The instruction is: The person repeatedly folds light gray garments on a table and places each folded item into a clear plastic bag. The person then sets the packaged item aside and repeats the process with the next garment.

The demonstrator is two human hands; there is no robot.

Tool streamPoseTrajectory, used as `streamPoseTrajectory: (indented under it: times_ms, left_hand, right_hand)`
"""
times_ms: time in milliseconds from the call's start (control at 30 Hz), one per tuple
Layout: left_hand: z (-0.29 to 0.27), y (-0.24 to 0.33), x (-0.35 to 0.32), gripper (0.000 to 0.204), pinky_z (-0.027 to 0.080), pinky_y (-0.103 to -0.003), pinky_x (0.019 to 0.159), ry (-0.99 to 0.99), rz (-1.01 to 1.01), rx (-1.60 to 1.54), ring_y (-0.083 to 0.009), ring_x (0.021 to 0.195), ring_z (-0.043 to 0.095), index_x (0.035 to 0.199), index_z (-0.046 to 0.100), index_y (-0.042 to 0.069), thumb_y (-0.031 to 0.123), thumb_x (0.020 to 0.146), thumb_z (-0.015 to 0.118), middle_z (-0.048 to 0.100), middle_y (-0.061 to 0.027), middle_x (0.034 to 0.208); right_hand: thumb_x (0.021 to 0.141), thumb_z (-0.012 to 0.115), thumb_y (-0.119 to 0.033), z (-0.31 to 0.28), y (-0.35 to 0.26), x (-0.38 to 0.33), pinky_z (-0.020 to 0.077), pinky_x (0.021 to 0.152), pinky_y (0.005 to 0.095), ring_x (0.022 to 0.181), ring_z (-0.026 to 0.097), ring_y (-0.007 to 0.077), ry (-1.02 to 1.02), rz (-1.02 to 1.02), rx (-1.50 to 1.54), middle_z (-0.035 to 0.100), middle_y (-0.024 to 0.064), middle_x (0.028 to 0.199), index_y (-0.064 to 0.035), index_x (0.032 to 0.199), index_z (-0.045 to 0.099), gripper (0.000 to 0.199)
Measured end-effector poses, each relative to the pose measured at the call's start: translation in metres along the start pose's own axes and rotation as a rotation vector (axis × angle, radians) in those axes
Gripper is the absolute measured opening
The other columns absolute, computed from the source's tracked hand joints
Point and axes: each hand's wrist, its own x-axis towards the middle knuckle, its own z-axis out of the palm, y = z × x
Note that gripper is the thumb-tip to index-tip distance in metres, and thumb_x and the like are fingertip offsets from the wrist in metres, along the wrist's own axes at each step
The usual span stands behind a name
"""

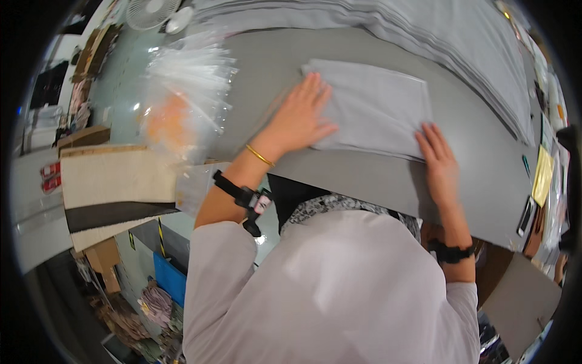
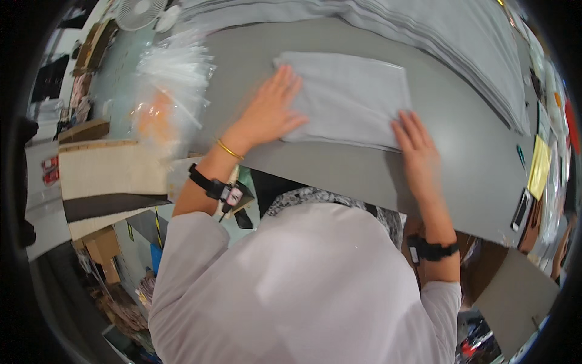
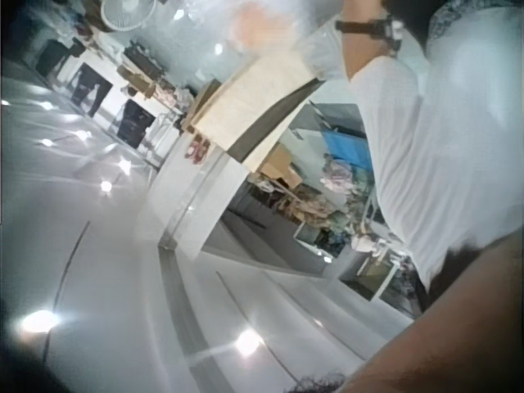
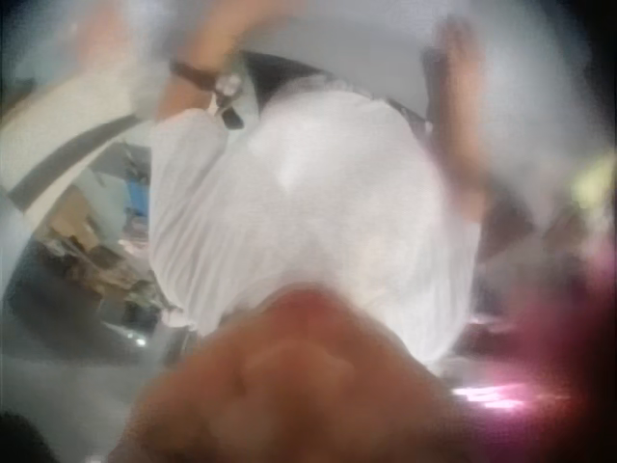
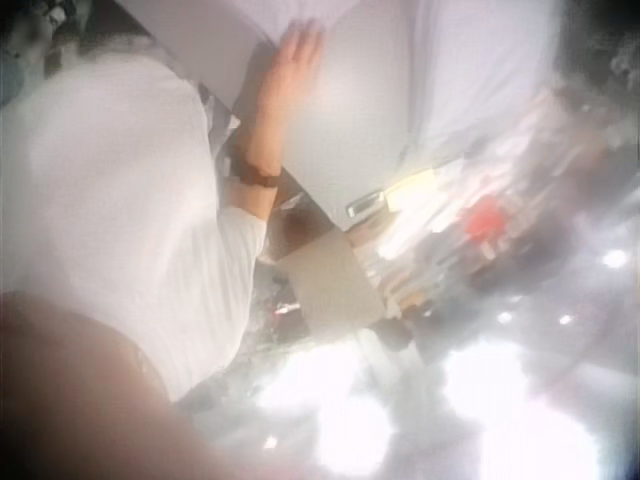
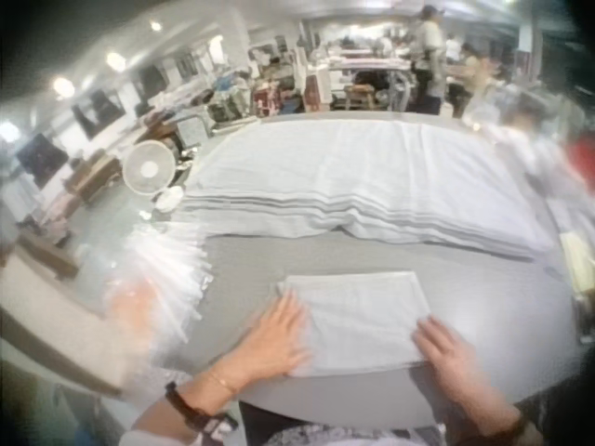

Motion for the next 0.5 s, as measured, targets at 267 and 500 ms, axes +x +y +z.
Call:
streamPoseTrajectory:
  times_ms: [267,500]
  left_hand:
    - [-0.019,-0.002,-0.069,0.042,0.053,-0.044,0.100,0.327,-0.292,-0.426,-0.0326,0.120,0.066,0.125,0.069,0.005,0.032,0.094,0.073,0.069,-0.0157,0.129]
    - [-0.043,-0.224,-0.150,0.025,0.055,-0.044,0.081,0.626,-1.098,-0.031,-0.0374,0.089,0.070,0.099,0.067,0.002,0.026,0.094,0.067,0.072,-0.0207,0.094]
  right_hand:
    - [0.083,0.066,0.006,-0.033,-0.041,0.051,0.0375,0.120,0.0501,0.143,0.046,0.0395,-0.116,0.033,0.242,0.053,0.0181,0.152,-0.0047,0.139,0.060,0.058]
    - [0.094,0.069,-0.030,0.057,-0.119,0.104,0.0215,0.126,0.0569,0.153,0.034,0.0360,-0.085,-0.376,0.083,0.041,0.0163,0.163,-0.0093,0.152,0.051,0.063]
